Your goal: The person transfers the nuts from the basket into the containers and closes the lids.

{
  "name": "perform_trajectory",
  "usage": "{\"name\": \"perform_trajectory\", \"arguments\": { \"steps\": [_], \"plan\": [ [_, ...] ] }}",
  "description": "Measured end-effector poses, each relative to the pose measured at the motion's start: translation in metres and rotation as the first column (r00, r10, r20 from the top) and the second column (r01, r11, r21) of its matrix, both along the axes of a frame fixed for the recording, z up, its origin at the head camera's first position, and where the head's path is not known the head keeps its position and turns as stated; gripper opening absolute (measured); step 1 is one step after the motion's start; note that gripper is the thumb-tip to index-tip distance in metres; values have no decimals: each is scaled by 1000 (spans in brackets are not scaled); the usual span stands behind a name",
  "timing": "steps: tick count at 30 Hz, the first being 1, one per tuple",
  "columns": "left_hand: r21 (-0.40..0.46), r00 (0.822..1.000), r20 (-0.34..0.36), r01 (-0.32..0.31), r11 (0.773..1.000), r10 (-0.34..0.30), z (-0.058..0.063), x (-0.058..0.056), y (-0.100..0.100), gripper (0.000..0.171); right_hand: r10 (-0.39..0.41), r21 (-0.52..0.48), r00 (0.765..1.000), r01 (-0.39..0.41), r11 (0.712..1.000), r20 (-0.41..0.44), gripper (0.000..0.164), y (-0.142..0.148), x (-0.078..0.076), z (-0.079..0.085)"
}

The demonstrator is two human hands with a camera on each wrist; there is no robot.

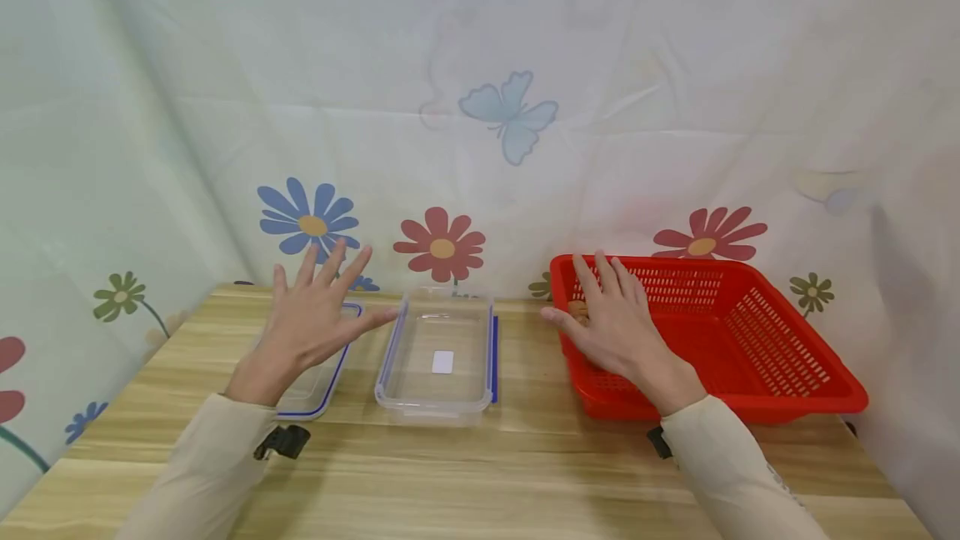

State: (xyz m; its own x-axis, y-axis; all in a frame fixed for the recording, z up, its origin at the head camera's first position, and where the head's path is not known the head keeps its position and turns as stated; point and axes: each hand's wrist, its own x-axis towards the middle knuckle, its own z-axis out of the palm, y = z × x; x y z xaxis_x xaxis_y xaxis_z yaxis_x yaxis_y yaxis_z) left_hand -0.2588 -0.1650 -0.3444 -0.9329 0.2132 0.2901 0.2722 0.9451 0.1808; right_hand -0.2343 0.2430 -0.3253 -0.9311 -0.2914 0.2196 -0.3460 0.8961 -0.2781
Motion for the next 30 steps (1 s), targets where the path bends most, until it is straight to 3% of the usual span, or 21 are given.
{"name": "perform_trajectory", "arguments": {
  "steps": [6,12,21,30],
  "plan": [
    [64,1000,-6,24,998,-24,-1,-3,7,107,7,-49,999,-5,999,34,98,11,0,7],
    [186,998,1,66,980,-68,0,-6,15,104,19,-96,997,-12,995,74,97,25,-2,18],
    [359,993,27,100,928,-118,0,-7,21,100,61,-175,991,-39,984,119,96,47,-11,37],
    [492,986,95,71,868,-134,-6,-8,25,96,80,-213,989,-52,976,127,82,66,-21,54]
  ]
}}
